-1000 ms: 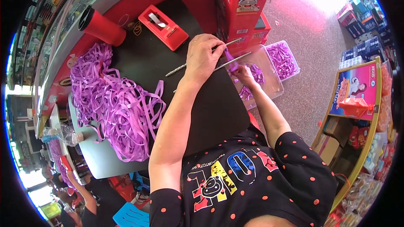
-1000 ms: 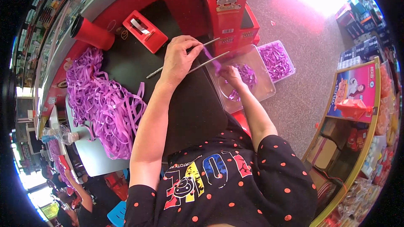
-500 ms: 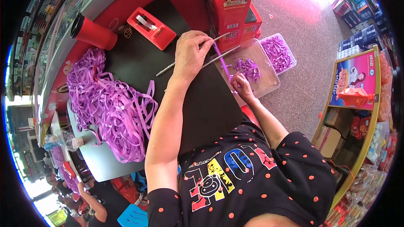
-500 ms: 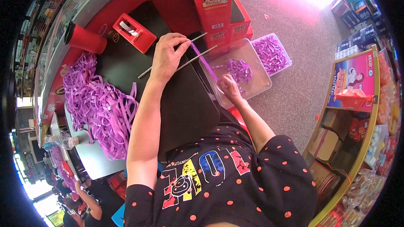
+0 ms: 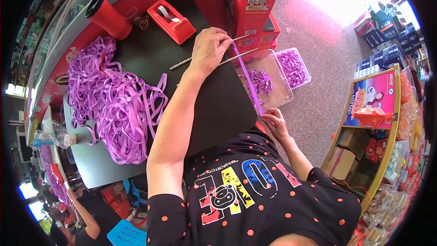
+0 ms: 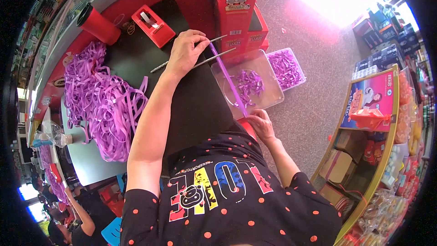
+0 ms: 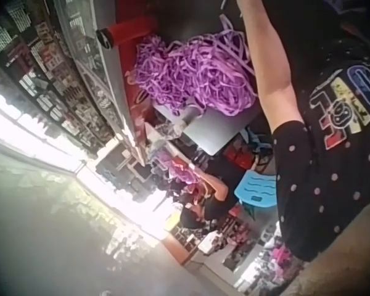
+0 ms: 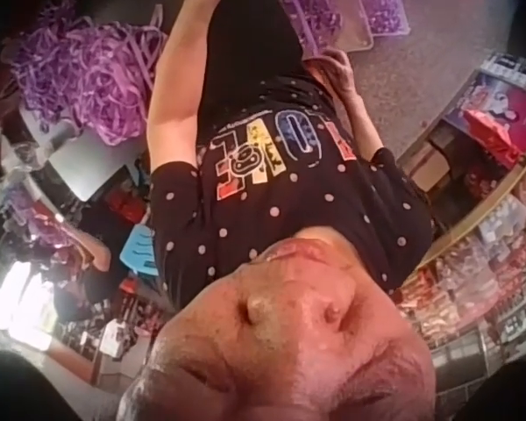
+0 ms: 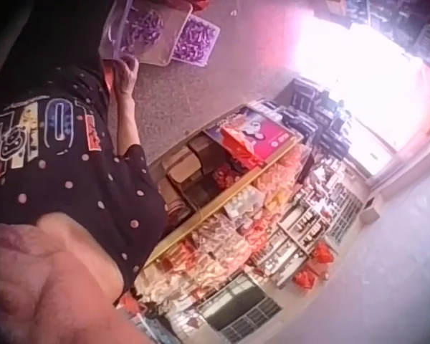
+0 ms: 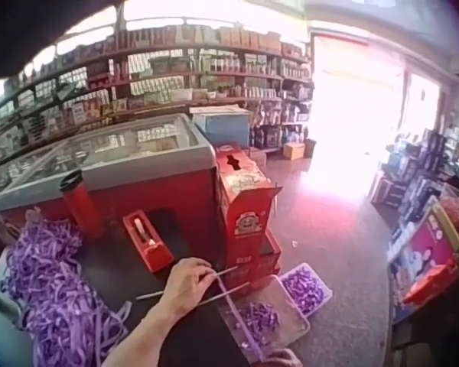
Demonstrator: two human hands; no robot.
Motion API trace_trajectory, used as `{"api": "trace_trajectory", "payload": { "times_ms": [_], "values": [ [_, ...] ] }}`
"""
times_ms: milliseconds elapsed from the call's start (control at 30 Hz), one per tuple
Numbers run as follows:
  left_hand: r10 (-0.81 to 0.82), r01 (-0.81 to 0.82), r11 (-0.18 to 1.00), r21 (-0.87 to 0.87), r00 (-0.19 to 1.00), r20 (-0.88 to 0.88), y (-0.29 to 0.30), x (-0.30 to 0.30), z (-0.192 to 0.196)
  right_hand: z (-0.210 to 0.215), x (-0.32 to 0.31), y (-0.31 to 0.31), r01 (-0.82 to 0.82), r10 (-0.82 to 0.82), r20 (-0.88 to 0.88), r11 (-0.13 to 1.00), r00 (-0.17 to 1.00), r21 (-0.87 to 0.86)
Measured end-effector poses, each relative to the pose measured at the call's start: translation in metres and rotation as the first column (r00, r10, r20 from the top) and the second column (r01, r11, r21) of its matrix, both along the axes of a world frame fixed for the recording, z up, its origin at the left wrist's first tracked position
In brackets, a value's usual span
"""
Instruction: Wrapping purple ribbon around two parallel sticks to create multi-loop bows.
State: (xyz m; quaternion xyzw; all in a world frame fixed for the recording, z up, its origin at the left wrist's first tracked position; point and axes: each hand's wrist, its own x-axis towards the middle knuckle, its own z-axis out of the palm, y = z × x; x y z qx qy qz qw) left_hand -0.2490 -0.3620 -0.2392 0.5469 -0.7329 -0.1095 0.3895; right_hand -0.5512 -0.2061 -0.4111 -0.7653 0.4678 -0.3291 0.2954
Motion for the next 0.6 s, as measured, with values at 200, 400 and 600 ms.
{"api": "trace_trajectory", "payload": {
  "times_ms": [200, 400, 600],
  "values": [
    [-0.053, 0.053, 0.995, -0.089, 0.999, 0.002, -0.011, 0.004, -0.005, 0.074, -0.006, 0.029, -0.022, -0.020, -0.177, 0.972, 0.984, -0.234],
    [-0.049, 0.049, 0.998, -0.051, 0.999, 0.001, -0.018, 0.008, -0.013, 0.114, -0.002, 0.042, -0.140, 0.067, -0.205, 0.921, 0.976, -0.365],
    [-0.022, 0.023, 1.000, -0.021, 0.999, 0.042, -0.011, 0.004, -0.010, 0.113, 0.001, 0.040, -0.288, 0.265, -0.116, 0.908, 0.957, -0.305]
  ]
}}
